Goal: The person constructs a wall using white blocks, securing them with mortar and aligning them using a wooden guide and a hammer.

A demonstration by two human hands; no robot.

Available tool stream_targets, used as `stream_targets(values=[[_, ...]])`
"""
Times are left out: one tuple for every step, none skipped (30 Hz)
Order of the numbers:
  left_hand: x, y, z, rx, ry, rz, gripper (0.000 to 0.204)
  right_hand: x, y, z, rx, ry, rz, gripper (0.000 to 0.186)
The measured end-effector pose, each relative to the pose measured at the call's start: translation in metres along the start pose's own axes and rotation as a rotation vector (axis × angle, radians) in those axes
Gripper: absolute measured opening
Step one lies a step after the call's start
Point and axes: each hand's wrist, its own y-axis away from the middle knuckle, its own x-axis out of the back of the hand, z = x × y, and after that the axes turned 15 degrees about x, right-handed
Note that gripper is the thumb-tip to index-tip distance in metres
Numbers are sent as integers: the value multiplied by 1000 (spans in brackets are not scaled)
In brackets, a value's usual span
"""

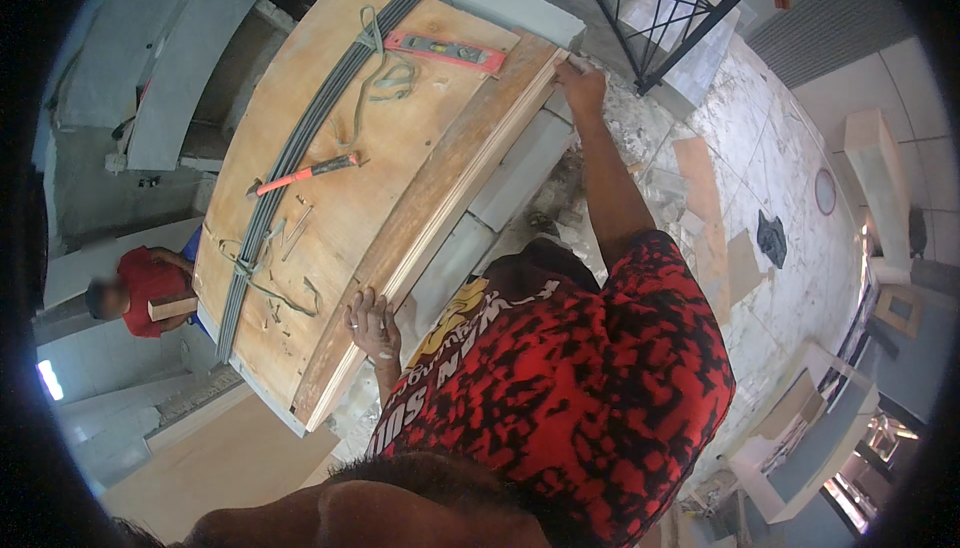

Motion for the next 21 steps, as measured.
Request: stream_targets(values=[[0,1,0,1,-8,-5,21,-4,1,-8,-12,0,-18,38],[1,1,-1,3,-17,-11,21,-7,3,-15,-25,-1,-35,35],[1,1,0,4,-25,-17,21,-8,2,-21,-37,-1,-53,33],[1,1,2,15,-26,-25,20,-7,-1,-24,-52,21,-75,34],[1,-1,2,16,-40,-32,20,-6,-4,-27,-68,44,-98,35],[1,-1,3,22,-53,-36,20,-4,-6,-27,-82,68,-127,36],[2,-2,5,28,-67,-41,20,-1,-8,-24,-84,78,-143,38],[3,-2,6,20,-68,-61,19,4,-10,-19,-86,87,-161,40],[3,-5,6,26,-64,-67,20,3,-12,-19,-85,90,-179,42],[4,-6,7,31,-60,-74,20,2,-14,-21,-100,82,-177,39],[5,-6,8,36,-56,-81,21,1,-15,-24,-115,73,-175,35],[5,-6,9,48,-52,-86,20,0,-16,-29,-129,66,-168,32],[6,-5,11,67,-51,-84,20,-2,-18,-32,-138,66,-190,32],[7,-4,12,85,-51,-82,20,-3,-19,-35,-146,66,-212,32],[6,-3,13,104,-47,-81,20,-4,-21,-36,-154,68,-233,33],[7,-2,13,112,-52,-88,19,-3,-24,-37,-153,70,-245,33],[6,-3,14,123,-56,-88,19,-3,-28,-37,-153,72,-256,33],[5,-4,16,135,-60,-89,20,-2,-30,-36,-154,76,-268,33],[5,-5,17,147,-64,-91,20,-1,-32,-32,-157,89,-280,32],[7,-5,19,139,-36,-92,18,1,-35,-25,-160,103,-291,31],[7,-5,19,151,-37,-94,17,2,-36,-23,-162,115,-299,30]])
